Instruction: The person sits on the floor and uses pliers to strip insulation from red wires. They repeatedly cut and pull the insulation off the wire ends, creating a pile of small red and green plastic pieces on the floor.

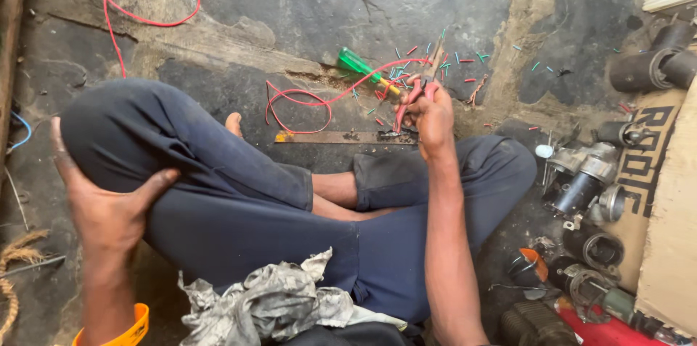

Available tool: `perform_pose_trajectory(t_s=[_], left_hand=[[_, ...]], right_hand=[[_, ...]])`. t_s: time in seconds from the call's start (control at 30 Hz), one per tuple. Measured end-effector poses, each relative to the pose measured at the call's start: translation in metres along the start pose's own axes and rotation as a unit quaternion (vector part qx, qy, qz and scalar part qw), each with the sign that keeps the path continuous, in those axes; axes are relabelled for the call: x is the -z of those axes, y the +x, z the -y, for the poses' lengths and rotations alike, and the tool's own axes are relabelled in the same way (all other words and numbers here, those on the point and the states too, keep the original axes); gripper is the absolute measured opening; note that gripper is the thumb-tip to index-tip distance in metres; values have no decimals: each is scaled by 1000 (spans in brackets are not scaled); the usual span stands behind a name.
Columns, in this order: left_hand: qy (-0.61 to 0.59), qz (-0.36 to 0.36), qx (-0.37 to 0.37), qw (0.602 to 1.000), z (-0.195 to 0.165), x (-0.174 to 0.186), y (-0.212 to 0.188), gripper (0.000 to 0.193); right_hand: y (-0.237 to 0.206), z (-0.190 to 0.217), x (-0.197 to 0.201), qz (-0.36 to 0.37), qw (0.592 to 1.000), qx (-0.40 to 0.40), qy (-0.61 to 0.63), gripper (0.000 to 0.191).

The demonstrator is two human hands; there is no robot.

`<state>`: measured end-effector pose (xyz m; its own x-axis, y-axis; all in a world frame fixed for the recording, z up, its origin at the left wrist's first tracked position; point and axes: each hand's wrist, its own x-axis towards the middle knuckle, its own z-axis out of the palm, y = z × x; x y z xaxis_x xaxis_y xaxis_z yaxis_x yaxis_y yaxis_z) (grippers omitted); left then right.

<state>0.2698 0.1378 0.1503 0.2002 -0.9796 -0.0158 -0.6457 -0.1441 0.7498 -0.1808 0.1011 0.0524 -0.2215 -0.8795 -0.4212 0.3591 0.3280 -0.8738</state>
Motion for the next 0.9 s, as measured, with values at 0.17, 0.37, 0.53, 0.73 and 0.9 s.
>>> perform_pose_trajectory(t_s=[0.17, 0.37, 0.53, 0.73, 0.9], left_hand=[[36, -111, -112, 987, -7, -10, -23, 94], [121, -127, 94, 980, -61, -4, -35, 62], [-187, -38, 122, 974, -121, -11, -61, 26], [-117, 78, -277, 951, -144, -150, 9, 71], [-270, 390, -30, 880, -100, -254, 37, 63]], right_hand=[[-5, -6, -5, 16, 999, 19, -20, 36], [-8, -11, -9, 39, 999, 19, -25, 37], [-15, -12, -20, 52, 998, 19, -32, 40], [-34, -25, -32, 87, 990, 40, -107, 30], [-56, -31, -61, 125, 965, 4, -230, 46]])
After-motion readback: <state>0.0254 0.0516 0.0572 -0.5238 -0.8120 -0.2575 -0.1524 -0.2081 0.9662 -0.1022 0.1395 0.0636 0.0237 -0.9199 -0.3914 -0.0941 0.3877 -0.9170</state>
